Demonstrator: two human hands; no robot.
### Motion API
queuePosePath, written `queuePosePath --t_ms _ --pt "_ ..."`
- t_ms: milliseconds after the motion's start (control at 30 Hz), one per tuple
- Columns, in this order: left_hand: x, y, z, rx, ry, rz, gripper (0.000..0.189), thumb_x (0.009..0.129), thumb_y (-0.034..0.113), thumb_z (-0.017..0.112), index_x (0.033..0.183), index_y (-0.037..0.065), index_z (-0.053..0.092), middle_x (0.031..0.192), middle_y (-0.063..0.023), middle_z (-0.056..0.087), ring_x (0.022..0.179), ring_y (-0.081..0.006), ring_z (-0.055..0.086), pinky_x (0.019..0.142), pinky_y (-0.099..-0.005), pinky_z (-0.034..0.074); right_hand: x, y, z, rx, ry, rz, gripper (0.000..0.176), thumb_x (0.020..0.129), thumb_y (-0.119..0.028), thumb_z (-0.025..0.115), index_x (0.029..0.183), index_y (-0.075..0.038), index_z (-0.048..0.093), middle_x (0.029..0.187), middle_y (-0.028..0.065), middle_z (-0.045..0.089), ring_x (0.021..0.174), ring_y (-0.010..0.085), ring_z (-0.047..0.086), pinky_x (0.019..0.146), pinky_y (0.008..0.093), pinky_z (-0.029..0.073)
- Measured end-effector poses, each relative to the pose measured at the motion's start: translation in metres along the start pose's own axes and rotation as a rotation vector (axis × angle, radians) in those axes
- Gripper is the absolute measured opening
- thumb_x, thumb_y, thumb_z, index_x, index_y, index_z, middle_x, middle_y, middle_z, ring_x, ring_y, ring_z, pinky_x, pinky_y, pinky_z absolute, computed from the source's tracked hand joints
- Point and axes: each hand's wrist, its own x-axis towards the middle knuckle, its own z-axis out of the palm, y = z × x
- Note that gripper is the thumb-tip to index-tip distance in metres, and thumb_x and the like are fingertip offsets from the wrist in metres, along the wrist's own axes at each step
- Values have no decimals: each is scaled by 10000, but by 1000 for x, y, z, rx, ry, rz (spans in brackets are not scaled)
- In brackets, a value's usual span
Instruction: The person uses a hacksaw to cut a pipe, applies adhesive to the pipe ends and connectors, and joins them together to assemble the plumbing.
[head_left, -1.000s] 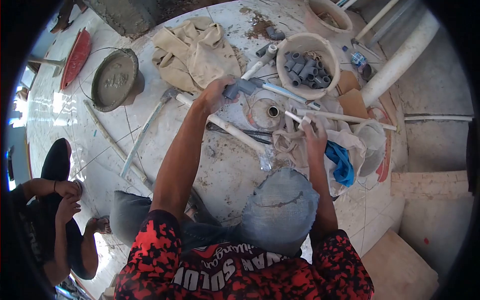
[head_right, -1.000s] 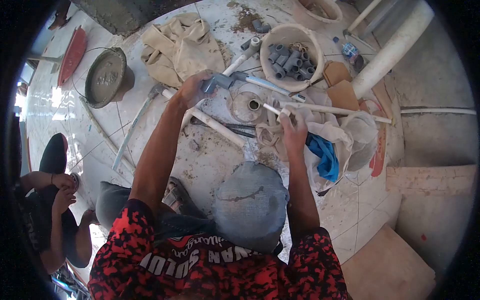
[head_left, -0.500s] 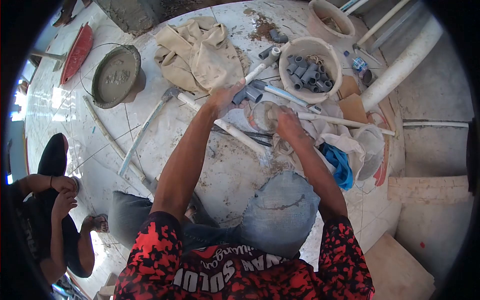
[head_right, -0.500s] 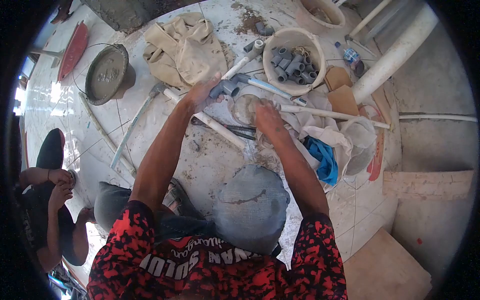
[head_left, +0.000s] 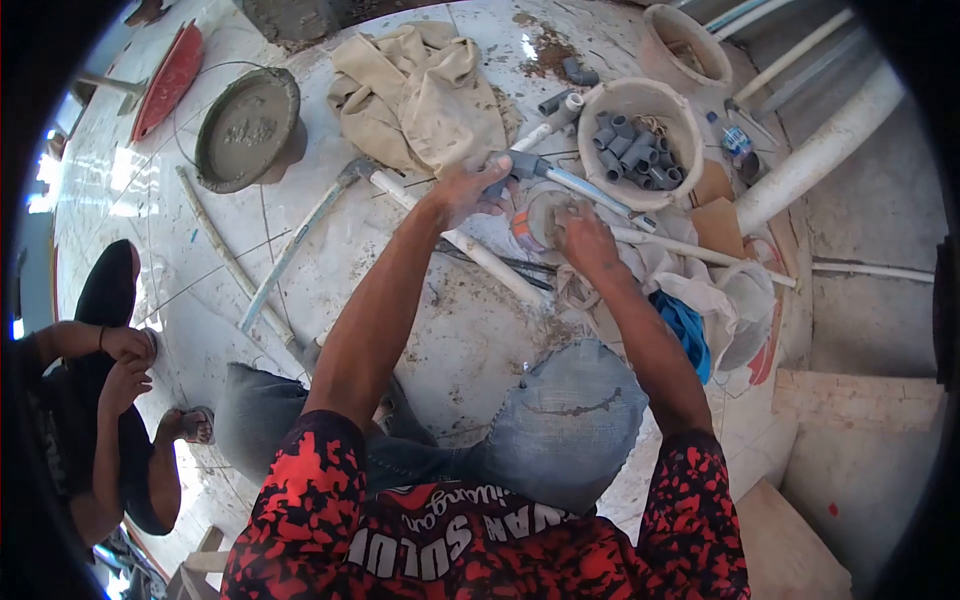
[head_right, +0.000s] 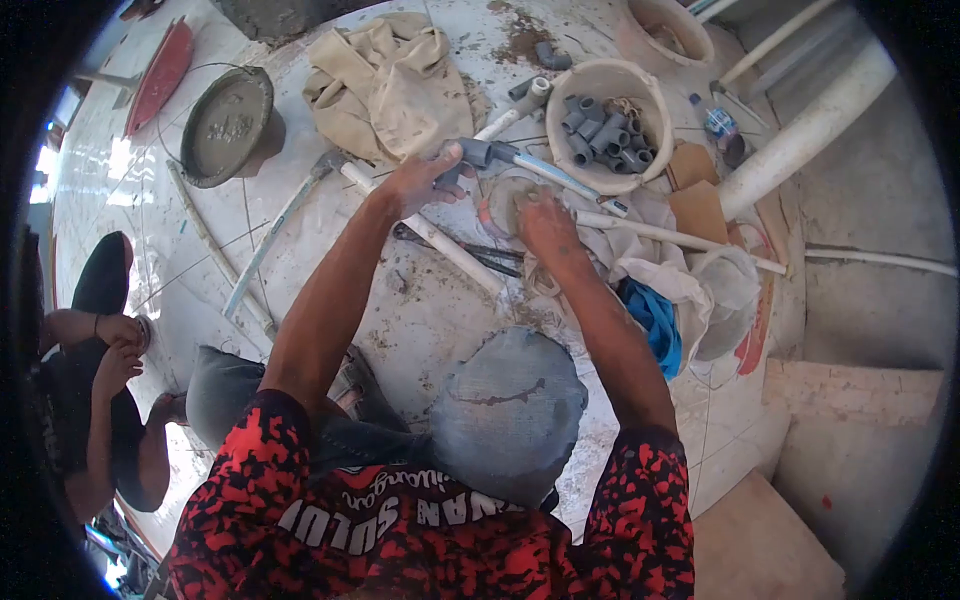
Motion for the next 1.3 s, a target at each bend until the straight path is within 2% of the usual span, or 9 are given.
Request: queuePosePath --t_ms 167,433,533,567,600,733,833,1100,1300 --pt "-6 1 5 56 -6 74 490 916 474 466 1191 69 494 936 -98 601 721 -155 581 651 -283 499 13 2 -5 91 -125 158 345 781 -103 556 1122 -50 556 1137 236 477 983 410 555 843 503 453" --pt "-10 -51 20 99 140 110 559 939 492 383 1203 8 477 834 -110 631 692 -178 616 656 -312 501 1 3 -17 286 178 135 453 708 -175 674 1116 -36 535 1072 240 489 1005 405 526 838 454 449" --pt "-13 -76 29 359 270 361 585 928 502 390 1179 -21 462 795 -131 641 725 -209 631 684 -331 487 -3 15 -27 371 189 229 409 719 -169 654 1085 -28 541 1017 231 512 970 409 530 813 459 444" --pt "-19 -82 32 410 294 331 592 912 510 405 1171 -21 442 782 -177 632 734 -292 628 695 -387 475 -11 26 -22 362 427 126 361 745 -151 628 1067 -13 544 957 193 546 894 344 567 775 418 456" --pt "-22 -85 35 460 321 302 601 897 519 421 1163 -20 421 769 -223 623 742 -376 625 705 -443 463 -21 33 -26 357 414 119 361 745 -151 628 1067 -13 544 957 193 546 894 344 567 775 418 456" --pt "-34 -88 38 798 321 293 557 881 523 442 1075 1 433 722 -253 603 756 -424 601 698 -502 447 -86 22 -58 1083 434 481 330 793 -74 577 1111 5 539 978 83 561 849 141 522 744 268 438" --pt "-28 -102 33 854 378 450 542 869 526 464 1043 12 447 672 -231 595 676 -422 596 645 -503 450 -123 15 -48 1353 342 612 349 785 -47 584 1125 12 531 1000 81 560 874 139 533 772 260 441" --pt "-27 -102 32 1020 363 407 563 854 550 474 1051 23 465 646 -216 600 631 -411 599 617 -491 458 -101 -14 -52 1232 136 230 391 785 -55 605 1150 32 493 1005 84 562 896 133 548 803 255 445" --pt "-27 -78 36 973 399 385 644 846 593 456 1108 5 456 658 -227 607 637 -399 611 581 -477 470 -92 -15 -67 1308 85 268 421 773 -57 595 1174 34 502 995 76 562 864 109 537 765 238 445"
